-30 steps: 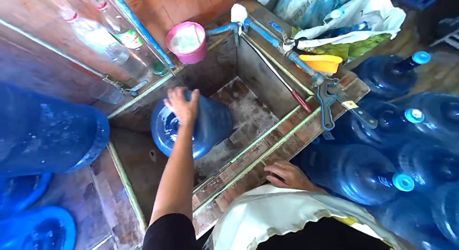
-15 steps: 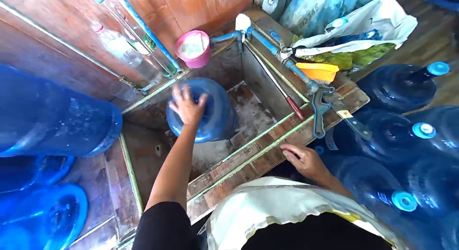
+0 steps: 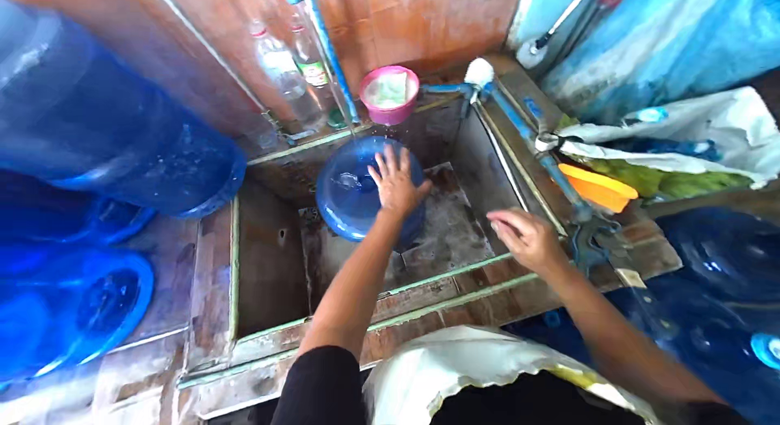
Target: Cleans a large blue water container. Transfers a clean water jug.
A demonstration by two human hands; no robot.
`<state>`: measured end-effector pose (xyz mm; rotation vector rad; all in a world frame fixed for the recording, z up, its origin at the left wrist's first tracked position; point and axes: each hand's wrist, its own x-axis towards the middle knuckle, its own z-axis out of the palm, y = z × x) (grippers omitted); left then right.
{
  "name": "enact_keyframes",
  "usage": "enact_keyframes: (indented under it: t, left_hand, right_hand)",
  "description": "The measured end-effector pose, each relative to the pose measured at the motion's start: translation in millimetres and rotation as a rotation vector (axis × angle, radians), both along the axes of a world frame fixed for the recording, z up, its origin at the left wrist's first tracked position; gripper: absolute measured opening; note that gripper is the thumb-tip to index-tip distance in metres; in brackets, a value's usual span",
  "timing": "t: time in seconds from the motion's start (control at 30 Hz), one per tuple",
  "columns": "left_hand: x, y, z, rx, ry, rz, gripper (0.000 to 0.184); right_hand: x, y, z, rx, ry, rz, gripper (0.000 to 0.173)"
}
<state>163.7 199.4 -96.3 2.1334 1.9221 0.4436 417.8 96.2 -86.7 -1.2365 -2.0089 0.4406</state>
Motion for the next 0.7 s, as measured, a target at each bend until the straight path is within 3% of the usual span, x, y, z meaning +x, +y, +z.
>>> enact_keyframes:
  t: [0.1, 0.23, 0.3, 0.37, 0.47, 0.6, 0.7]
  left_hand:
    - [4, -43, -11, -0.005, -0.015, -0.233, 0.085]
    - [-13, -85, 2, -0.244, -0.034, -0.420, 0.065]
    - [-23, -104, -4, -0.182, -0.134, -0.411, 0.052]
    - [-30, -118, -21, 0.036, -0.217, -0.281, 0.041]
    - [-44, -111, -31, 0.208, -0.217, 0.025, 0.042]
    - [-70, -62, -14, 0.044, -0.159, 0.242, 0.061]
    - [-80, -4, 8, -0.074, -0.070, 0.259, 0.062]
  right_hand:
    - [-60, 73, 34, 0.122, -0.051, 0.153, 0.025]
    - [-185, 157, 26, 0.107, -0.279, 0.508, 0.047]
    - [-239, 183, 4, 0.026, -0.400, 0.586, 0.056]
    - [-266, 200, -6, -0.070, -0.495, 0.464, 0.061]
    - [-263, 223, 18, -0.373, -0.541, 0.208, 0.070]
    - [-196, 236, 25, -0.586, -0.449, -0.035, 0.075]
    - [-128, 196, 19, -0.692, -0.380, -0.144, 0.075]
